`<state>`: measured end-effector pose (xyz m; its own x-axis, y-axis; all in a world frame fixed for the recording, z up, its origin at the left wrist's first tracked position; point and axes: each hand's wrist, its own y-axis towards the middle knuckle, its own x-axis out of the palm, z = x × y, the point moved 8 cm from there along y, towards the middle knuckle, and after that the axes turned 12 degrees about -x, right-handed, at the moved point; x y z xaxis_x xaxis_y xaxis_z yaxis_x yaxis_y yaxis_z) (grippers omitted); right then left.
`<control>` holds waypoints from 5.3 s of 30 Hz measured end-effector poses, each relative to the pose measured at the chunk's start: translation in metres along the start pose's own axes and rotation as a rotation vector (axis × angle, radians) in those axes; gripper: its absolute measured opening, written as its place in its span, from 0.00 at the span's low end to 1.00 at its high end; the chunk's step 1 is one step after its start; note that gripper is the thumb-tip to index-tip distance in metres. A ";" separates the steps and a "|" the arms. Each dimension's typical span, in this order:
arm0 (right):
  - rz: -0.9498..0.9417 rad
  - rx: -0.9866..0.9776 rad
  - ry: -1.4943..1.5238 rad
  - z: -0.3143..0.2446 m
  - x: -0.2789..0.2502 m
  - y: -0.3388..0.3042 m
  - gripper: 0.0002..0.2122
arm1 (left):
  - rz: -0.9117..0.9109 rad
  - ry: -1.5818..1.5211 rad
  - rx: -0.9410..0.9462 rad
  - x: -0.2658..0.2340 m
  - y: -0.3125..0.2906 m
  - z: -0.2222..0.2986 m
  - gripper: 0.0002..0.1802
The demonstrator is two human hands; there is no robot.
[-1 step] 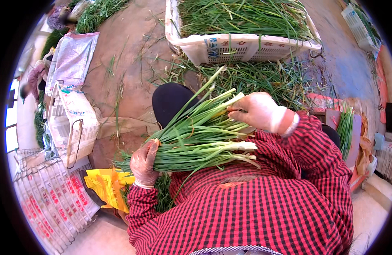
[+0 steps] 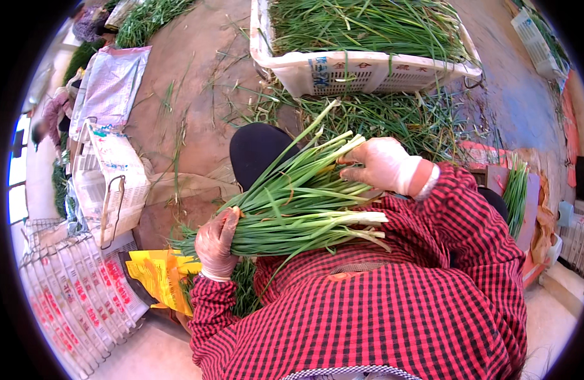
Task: The person peels and sorts green onions by hand, removes individual stalks from a bundle, and ties a finished bundle together with a red tie.
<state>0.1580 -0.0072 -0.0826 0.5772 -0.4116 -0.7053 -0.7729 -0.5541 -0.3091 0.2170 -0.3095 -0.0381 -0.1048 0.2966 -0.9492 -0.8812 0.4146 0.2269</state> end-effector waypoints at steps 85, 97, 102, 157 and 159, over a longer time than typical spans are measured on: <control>0.127 -0.250 0.554 0.013 -0.041 -0.006 0.15 | -0.929 -0.958 -0.590 0.047 -0.029 0.050 0.23; 0.791 0.443 0.103 0.201 -0.130 -0.147 0.08 | -1.047 -1.028 -0.610 0.054 -0.031 0.057 0.23; 0.660 -0.337 0.008 0.073 -0.118 -0.110 0.33 | -1.073 -0.989 -0.646 0.055 -0.030 0.058 0.25; 0.773 -0.352 0.980 0.078 -0.098 -0.102 0.19 | -0.959 -1.036 -0.668 0.076 -0.043 0.040 0.24; 1.238 -0.147 0.762 0.158 -0.133 -0.162 0.17 | -0.959 -1.044 -0.663 0.078 -0.042 0.040 0.24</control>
<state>0.1652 0.2518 -0.0395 -0.3900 -0.9195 0.0494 -0.8621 0.3835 0.3311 0.2648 -0.2691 -0.1131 0.6995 0.7130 -0.0487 -0.4970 0.4364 -0.7500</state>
